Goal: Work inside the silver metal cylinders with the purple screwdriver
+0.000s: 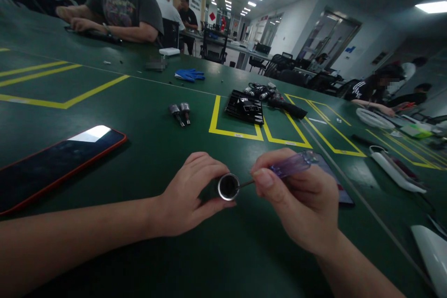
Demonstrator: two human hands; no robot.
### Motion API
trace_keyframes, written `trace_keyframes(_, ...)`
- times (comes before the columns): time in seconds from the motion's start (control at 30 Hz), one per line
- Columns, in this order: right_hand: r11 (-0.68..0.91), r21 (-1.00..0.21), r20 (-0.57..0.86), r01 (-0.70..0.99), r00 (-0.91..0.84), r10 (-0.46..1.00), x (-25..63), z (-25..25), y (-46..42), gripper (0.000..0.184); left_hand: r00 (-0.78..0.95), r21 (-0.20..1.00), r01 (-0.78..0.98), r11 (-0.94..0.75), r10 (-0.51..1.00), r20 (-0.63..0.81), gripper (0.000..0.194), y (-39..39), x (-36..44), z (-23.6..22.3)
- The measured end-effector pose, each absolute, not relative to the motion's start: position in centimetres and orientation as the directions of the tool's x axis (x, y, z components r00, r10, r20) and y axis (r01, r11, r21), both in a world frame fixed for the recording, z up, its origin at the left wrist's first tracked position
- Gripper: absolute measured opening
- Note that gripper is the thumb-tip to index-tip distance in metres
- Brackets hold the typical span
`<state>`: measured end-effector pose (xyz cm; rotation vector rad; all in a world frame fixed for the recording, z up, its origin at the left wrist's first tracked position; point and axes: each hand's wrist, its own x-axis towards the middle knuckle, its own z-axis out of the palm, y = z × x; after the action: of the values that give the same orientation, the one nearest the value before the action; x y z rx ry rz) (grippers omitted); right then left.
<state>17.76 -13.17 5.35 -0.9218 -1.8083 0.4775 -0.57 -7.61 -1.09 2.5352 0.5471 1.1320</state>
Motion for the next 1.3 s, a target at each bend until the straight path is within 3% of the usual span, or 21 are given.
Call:
trace_keyframes(0.23, 0.595, -0.742, 0.594, 0.309, -0.107, 0.797, 18.2, 4.1, -12.8, 0.007, 0.61, 0.367, 0.225, -0.903, 0.424, 0.67, 0.027, -7.3, -0.5, -1.6)
trace_keyframes(0.4, 0.572, -0.78, 0.548, 0.254, -0.163, 0.82, 18.3, 3.5, -12.3, 0.006, 0.612, 0.339, 0.23, -0.912, 0.407, 0.678, 0.026, -7.1, -0.5, -1.8)
trace_keyframes(0.6, 0.421, -0.904, 0.415, 0.066, -0.087, 0.905, 18.4, 2.9, -11.7, 0.014, 0.631, 0.323, 0.22, -0.921, 0.387, 0.672, 0.029, -7.0, -0.5, -2.1)
trace_keyframes(0.87, 0.353, -0.936, 0.351, 0.006, -0.079, 0.933, 18.5, 2.5, -11.4, 0.015, 0.652, 0.271, 0.237, -0.933, 0.359, 0.668, 0.027, -6.9, -0.2, -2.3)
trace_keyframes(1.07, 0.215, -0.972, 0.217, -0.092, -0.008, 0.976, 18.5, 2.2, -10.9, 0.019, 0.638, 0.305, 0.24, -0.922, 0.387, 0.666, 0.027, -6.7, -0.2, -2.2)
trace_keyframes(1.3, 0.228, -0.962, 0.221, -0.151, 0.058, 0.973, 18.4, 1.6, -11.0, 0.015, 0.615, 0.371, 0.258, -0.892, 0.447, 0.649, 0.026, -6.9, -0.2, -2.1)
